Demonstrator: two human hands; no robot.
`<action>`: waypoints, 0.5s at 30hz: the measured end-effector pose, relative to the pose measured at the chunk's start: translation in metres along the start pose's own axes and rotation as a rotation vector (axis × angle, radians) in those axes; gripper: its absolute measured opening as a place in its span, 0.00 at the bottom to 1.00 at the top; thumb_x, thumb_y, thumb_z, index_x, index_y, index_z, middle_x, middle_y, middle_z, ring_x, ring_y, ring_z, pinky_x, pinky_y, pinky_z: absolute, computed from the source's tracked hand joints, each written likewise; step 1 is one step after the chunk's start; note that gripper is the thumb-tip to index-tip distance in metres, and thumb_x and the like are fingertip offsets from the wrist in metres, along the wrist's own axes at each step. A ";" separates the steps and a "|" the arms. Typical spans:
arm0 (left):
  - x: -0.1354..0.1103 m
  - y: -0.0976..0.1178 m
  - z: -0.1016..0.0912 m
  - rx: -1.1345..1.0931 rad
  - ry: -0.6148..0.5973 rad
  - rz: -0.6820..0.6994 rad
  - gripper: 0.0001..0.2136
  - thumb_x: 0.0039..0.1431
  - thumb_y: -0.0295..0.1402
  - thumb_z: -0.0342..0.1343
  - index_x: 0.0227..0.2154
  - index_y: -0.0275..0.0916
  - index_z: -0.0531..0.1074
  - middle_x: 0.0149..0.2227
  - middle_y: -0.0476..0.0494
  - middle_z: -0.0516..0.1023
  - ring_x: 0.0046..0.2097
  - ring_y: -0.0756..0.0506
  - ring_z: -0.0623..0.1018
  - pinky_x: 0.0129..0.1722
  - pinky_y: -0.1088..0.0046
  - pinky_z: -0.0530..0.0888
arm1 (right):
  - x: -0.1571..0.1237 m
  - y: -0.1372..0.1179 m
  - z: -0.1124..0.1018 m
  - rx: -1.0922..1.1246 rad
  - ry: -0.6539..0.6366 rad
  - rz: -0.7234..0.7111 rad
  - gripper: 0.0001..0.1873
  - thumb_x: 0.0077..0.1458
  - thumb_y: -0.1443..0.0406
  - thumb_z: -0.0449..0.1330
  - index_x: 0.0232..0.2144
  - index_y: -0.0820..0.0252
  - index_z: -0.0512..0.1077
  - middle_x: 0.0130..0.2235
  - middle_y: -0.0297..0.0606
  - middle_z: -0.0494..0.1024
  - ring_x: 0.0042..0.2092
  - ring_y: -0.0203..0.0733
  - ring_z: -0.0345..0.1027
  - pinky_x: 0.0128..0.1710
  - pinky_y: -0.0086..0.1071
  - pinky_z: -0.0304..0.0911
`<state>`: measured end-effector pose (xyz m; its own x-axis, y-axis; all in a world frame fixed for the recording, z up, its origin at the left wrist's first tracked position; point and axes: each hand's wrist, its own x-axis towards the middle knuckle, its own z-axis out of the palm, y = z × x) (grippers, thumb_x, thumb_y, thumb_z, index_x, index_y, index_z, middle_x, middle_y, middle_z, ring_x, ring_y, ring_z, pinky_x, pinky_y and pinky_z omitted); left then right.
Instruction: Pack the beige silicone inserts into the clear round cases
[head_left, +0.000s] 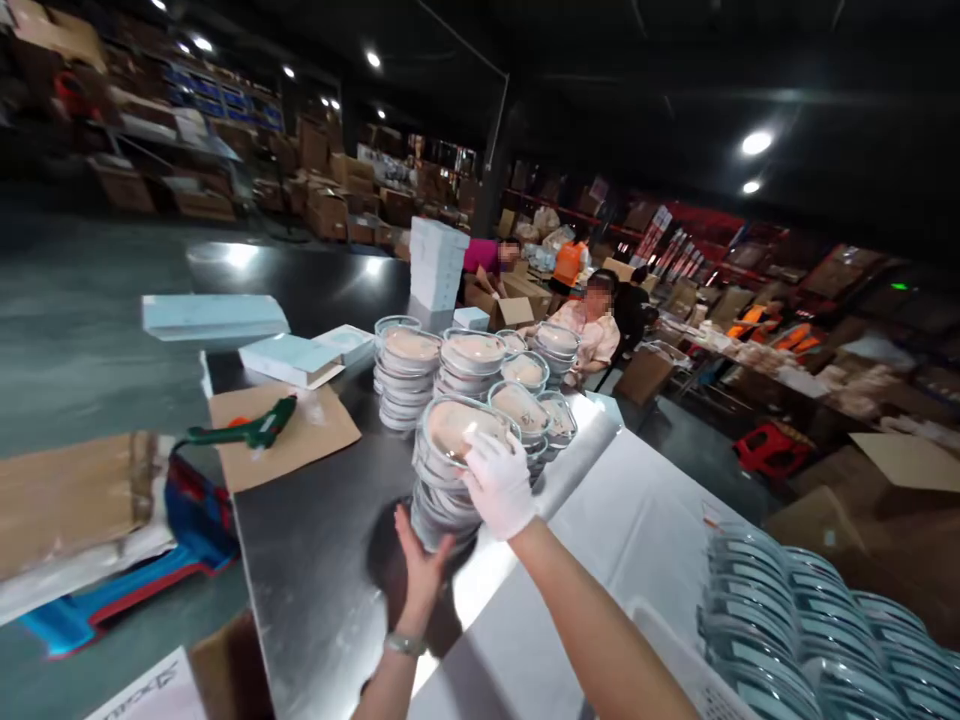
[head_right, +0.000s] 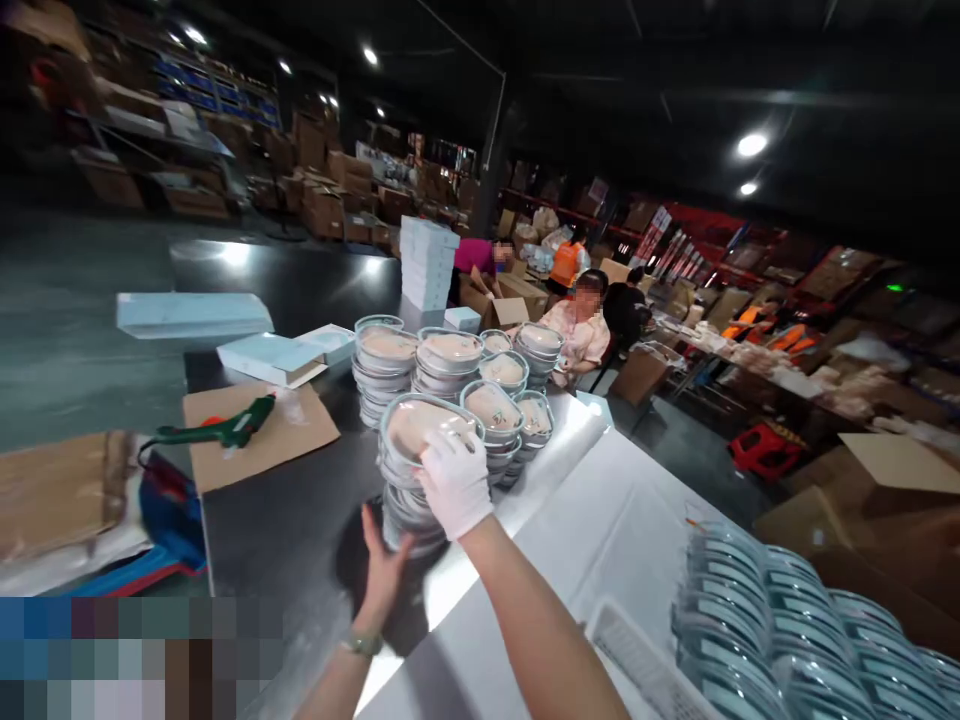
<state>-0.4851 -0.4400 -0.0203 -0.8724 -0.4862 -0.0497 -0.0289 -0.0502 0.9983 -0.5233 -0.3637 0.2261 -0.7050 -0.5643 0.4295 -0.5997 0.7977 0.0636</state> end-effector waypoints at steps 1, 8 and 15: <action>0.000 0.009 0.007 0.055 -0.013 0.066 0.66 0.48 0.71 0.60 0.77 0.33 0.39 0.81 0.21 0.37 0.81 0.28 0.40 0.78 0.50 0.44 | 0.010 -0.004 0.001 -0.002 -0.055 0.011 0.15 0.71 0.61 0.60 0.56 0.59 0.76 0.66 0.43 0.77 0.68 0.52 0.67 0.71 0.58 0.54; 0.036 0.083 0.038 0.404 0.017 0.140 0.56 0.62 0.47 0.63 0.76 0.22 0.31 0.78 0.09 0.38 0.80 0.20 0.42 0.74 0.33 0.49 | 0.067 -0.011 -0.025 -0.081 -0.249 0.144 0.19 0.75 0.62 0.51 0.62 0.61 0.71 0.67 0.50 0.74 0.65 0.57 0.67 0.69 0.67 0.53; 0.013 0.100 0.005 0.391 0.022 0.178 0.56 0.62 0.53 0.62 0.78 0.29 0.34 0.79 0.15 0.45 0.78 0.20 0.51 0.74 0.35 0.57 | -0.095 0.008 -0.055 0.150 0.008 0.228 0.27 0.71 0.56 0.58 0.67 0.60 0.69 0.68 0.51 0.74 0.68 0.56 0.67 0.71 0.63 0.58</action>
<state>-0.5016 -0.4472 0.0795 -0.8702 -0.4756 0.1283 -0.0651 0.3692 0.9271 -0.4403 -0.2926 0.2352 -0.8255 -0.3720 0.4245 -0.4759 0.8630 -0.1693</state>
